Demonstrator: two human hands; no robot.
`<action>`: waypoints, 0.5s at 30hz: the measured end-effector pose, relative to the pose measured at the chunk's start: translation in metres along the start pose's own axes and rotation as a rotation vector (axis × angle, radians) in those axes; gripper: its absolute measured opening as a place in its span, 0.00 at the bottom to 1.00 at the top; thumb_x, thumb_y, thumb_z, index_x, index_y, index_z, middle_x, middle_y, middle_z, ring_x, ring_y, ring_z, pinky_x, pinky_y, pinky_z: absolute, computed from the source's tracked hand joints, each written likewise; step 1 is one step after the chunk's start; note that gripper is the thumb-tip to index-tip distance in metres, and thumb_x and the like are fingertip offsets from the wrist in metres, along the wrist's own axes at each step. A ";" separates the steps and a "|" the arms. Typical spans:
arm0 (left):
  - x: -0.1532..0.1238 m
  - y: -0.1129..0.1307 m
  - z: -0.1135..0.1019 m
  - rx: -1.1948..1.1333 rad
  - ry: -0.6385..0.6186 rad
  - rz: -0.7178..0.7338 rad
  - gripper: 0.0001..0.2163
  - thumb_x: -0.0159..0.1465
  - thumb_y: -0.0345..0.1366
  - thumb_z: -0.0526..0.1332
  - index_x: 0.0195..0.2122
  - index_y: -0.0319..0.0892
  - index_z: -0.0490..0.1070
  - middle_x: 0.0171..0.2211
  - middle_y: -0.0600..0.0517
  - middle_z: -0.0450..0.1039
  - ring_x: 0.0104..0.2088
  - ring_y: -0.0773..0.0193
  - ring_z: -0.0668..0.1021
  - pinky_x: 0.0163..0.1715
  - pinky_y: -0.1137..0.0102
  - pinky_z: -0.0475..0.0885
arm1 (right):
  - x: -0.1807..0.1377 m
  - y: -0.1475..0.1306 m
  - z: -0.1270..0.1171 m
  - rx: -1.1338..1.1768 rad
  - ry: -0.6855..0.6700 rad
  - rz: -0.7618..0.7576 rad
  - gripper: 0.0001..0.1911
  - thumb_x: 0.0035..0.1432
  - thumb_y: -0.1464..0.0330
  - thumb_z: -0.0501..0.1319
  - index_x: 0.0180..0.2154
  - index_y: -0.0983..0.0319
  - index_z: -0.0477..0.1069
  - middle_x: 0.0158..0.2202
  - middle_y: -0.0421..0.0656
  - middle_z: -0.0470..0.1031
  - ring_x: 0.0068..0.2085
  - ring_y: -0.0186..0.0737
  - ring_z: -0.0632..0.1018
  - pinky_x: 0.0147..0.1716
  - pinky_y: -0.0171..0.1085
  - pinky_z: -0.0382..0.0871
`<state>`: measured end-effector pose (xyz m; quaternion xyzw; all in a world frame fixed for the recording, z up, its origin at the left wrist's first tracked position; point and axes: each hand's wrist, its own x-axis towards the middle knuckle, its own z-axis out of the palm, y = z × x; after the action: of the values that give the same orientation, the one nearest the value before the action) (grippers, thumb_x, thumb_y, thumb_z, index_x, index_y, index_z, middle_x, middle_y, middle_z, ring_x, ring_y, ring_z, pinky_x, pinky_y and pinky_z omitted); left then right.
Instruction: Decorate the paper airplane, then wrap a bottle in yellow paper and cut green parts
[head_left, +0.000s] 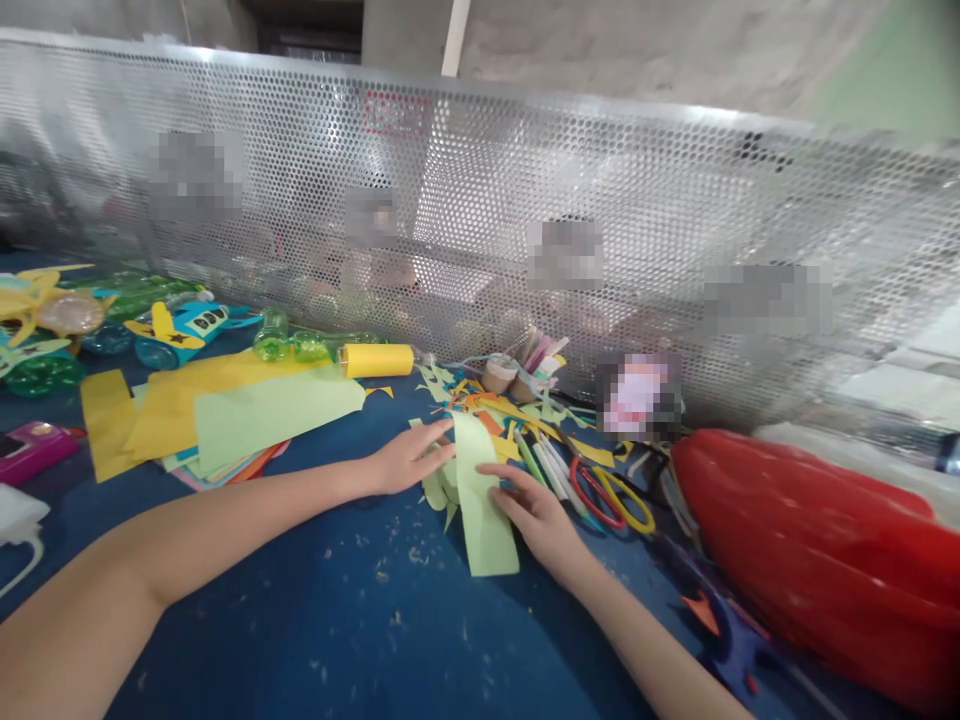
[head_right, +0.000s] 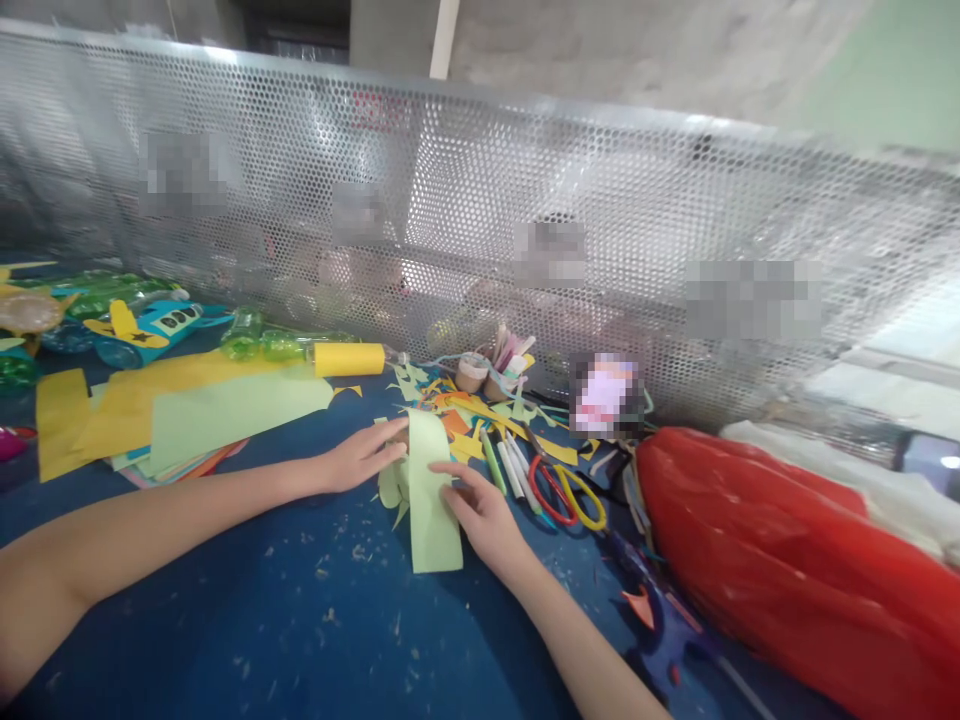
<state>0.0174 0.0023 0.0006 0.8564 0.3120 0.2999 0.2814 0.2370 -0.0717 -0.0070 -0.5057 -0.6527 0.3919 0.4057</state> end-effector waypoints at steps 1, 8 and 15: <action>0.000 0.000 -0.001 -0.061 0.012 -0.040 0.27 0.67 0.47 0.47 0.63 0.34 0.52 0.51 0.40 0.70 0.53 0.52 0.71 0.53 0.61 0.63 | 0.000 0.001 0.000 -0.024 -0.016 0.001 0.16 0.56 0.62 0.58 0.45 0.58 0.71 0.26 0.39 0.69 0.26 0.36 0.69 0.24 0.33 0.64; 0.006 -0.008 0.004 -0.511 0.082 -0.073 0.25 0.65 0.42 0.55 0.62 0.43 0.53 0.50 0.45 0.72 0.49 0.54 0.75 0.48 0.61 0.70 | 0.000 0.001 -0.001 -0.108 -0.111 0.040 0.16 0.56 0.62 0.55 0.46 0.59 0.70 0.22 0.36 0.63 0.21 0.33 0.63 0.20 0.32 0.57; 0.013 -0.016 0.004 -0.553 0.152 -0.096 0.20 0.62 0.38 0.59 0.54 0.38 0.64 0.44 0.43 0.76 0.42 0.53 0.79 0.43 0.60 0.73 | -0.001 -0.012 -0.004 -0.223 -0.027 0.025 0.18 0.55 0.64 0.52 0.42 0.59 0.75 0.42 0.44 0.76 0.38 0.44 0.74 0.36 0.39 0.68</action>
<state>0.0223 0.0206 -0.0084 0.7066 0.2790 0.4231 0.4938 0.2364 -0.0741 0.0055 -0.5506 -0.6913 0.3285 0.3331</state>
